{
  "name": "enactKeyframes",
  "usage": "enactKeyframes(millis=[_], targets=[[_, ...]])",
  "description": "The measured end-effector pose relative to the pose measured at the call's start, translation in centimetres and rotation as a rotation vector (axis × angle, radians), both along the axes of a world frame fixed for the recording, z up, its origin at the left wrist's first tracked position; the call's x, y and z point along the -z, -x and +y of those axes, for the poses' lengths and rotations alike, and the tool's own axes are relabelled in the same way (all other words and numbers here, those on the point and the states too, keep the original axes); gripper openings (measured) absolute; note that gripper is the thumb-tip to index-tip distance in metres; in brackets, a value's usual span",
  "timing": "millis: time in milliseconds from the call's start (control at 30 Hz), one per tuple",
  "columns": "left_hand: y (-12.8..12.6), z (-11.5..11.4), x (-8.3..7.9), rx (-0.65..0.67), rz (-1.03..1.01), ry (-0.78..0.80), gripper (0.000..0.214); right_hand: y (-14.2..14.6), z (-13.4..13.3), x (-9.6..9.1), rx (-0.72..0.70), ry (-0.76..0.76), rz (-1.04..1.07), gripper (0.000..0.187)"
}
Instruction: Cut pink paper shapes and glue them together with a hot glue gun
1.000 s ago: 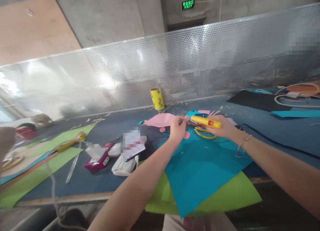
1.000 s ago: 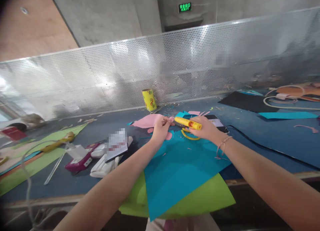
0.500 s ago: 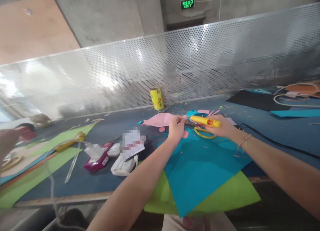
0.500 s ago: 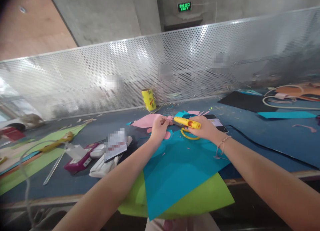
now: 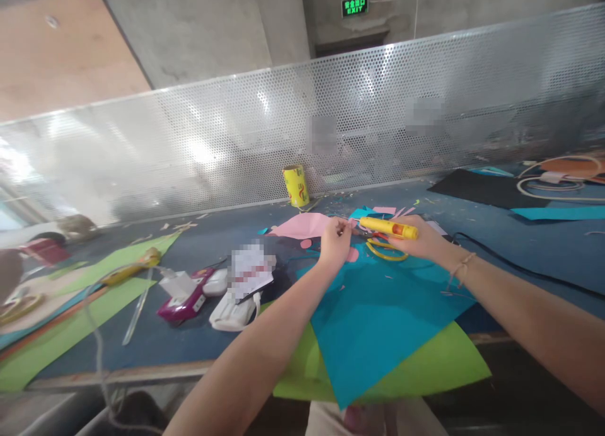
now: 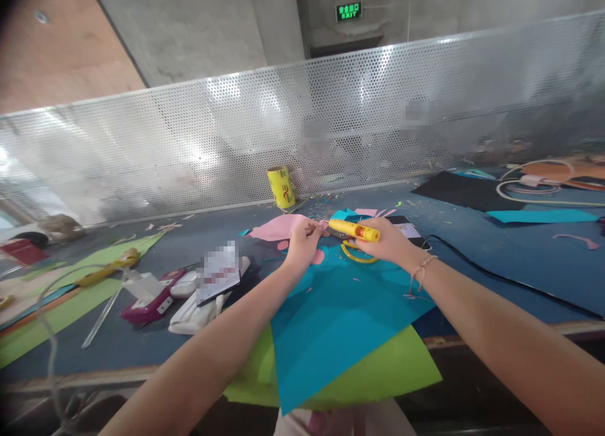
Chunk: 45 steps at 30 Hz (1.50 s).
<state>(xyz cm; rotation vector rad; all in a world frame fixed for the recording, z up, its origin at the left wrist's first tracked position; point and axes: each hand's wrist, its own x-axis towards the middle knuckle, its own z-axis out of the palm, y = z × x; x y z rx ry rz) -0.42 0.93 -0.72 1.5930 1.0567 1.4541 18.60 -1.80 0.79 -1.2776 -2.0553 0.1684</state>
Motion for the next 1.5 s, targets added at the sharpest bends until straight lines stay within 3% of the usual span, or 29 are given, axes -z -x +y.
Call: enactKeyframes(millis=[500, 767, 967, 1100, 1200, 1333, 1500], targets=[[0.1, 0.1, 0.0, -0.012, -0.026, -0.034, 0.015, 0.1, 0.0, 0.0, -0.021, 0.001, 0.034, 0.003], [0.1, 0.3, 0.1, -0.006, -0.056, 0.006, 0.009, -0.1, 0.4, 0.4, -0.105, -0.227, 0.018, 0.005], [0.1, 0.2, -0.1, -0.004, -0.068, 0.02, 0.01, -0.1, 0.1, 0.2, -0.16, -0.261, -0.001, 0.02], [0.1, 0.3, -0.1, -0.007, -0.065, 0.013, 0.009, -0.2, 0.3, 0.1, -0.179, -0.341, -0.008, 0.016], [0.1, 0.3, -0.1, -0.011, -0.071, 0.016, 0.009, -0.1, 0.4, 0.3, -0.195, -0.292, -0.004, 0.013], [0.3, 0.4, 0.0, -0.064, -0.04, 0.036, 0.008, 0.6, 0.3, 0.7, -0.086, -0.195, 0.064, 0.011], [0.6, 0.9, 0.4, -0.131, 0.018, 0.062, 0.009, 1.3, 0.0, 0.7, -0.058, -0.173, 0.042, 0.017]])
